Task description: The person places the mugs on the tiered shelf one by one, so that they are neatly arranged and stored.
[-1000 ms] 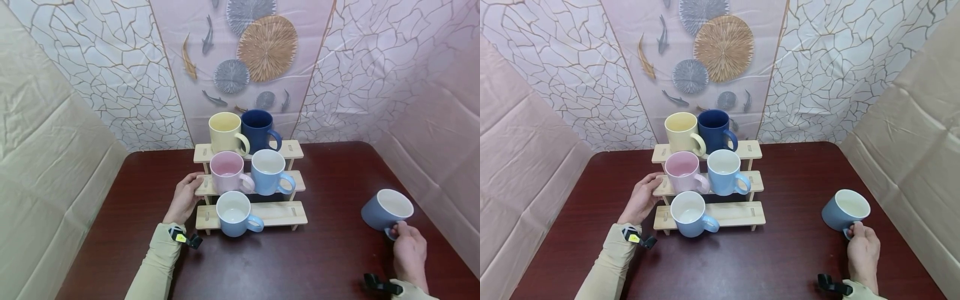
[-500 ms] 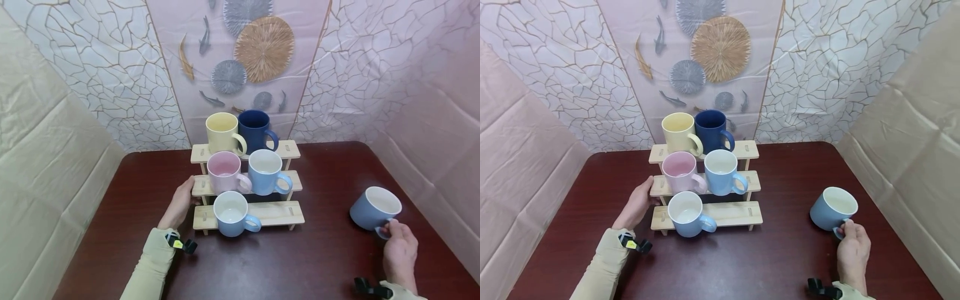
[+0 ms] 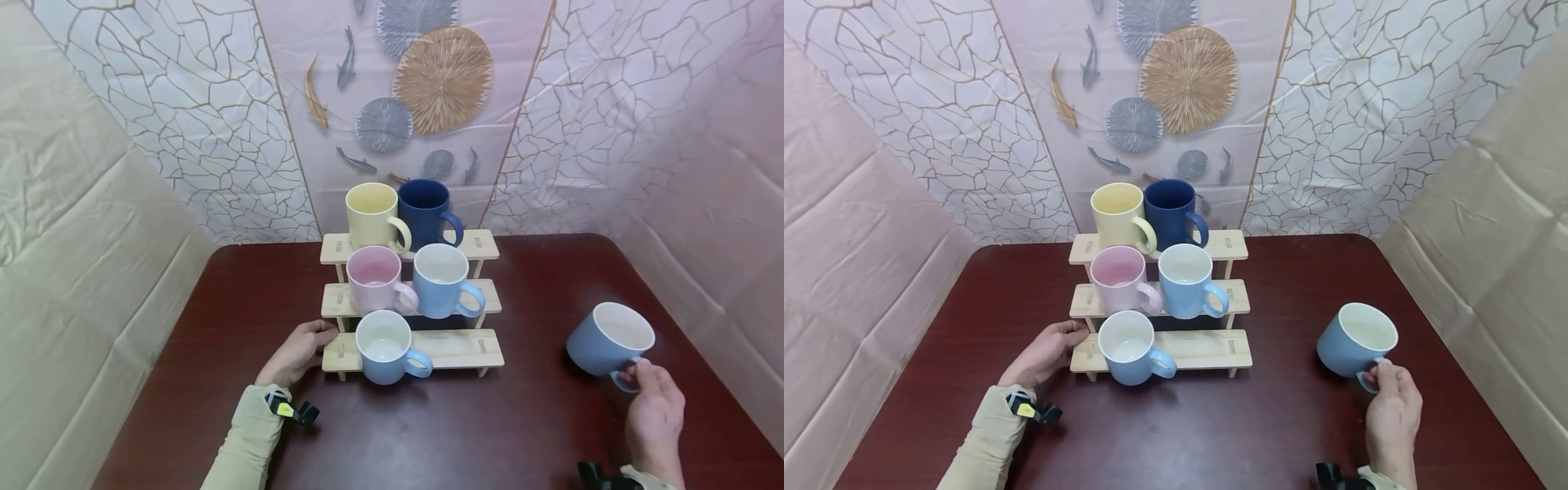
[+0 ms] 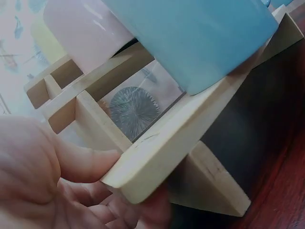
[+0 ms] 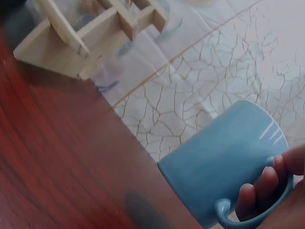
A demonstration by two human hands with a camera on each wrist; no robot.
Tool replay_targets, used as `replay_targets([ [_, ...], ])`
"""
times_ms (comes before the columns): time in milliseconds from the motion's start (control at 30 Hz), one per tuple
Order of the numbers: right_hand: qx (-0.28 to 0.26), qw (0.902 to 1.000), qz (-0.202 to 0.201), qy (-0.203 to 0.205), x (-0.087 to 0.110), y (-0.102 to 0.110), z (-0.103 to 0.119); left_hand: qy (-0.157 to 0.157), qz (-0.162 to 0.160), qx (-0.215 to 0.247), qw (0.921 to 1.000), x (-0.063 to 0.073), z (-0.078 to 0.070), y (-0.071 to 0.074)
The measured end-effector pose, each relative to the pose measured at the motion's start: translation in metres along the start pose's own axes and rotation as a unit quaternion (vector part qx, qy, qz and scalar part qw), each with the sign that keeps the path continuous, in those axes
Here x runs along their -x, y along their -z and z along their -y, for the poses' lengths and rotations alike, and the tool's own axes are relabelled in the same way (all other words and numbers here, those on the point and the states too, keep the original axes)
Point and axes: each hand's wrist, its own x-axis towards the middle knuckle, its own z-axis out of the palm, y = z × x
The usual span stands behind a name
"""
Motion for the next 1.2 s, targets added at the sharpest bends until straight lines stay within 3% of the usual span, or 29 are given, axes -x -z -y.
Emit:
replay_targets([
  [133,-0.038,0.9991,0.012,0.015,0.007,-0.005,0.005,0.006,0.019,0.009,0.9998,0.001,0.002,0.0],
  [267,-0.073,0.9967,0.031,0.02,0.016,-0.012,0.011,0.008,0.018,0.007,0.9998,0.001,0.001,-0.003],
  [700,-0.054,0.9897,0.124,0.048,0.041,-0.035,0.017,0.008,0.002,-0.003,1.0,0.002,0.0,-0.005],
  [933,-0.074,0.9734,0.201,0.081,0.054,-0.045,0.017,0.016,-0.009,0.004,0.9998,0.005,-0.001,-0.005],
  [1200,-0.082,0.9569,0.259,0.102,0.071,-0.057,0.019,0.009,-0.004,-0.008,0.9999,0.003,0.0,-0.003],
])
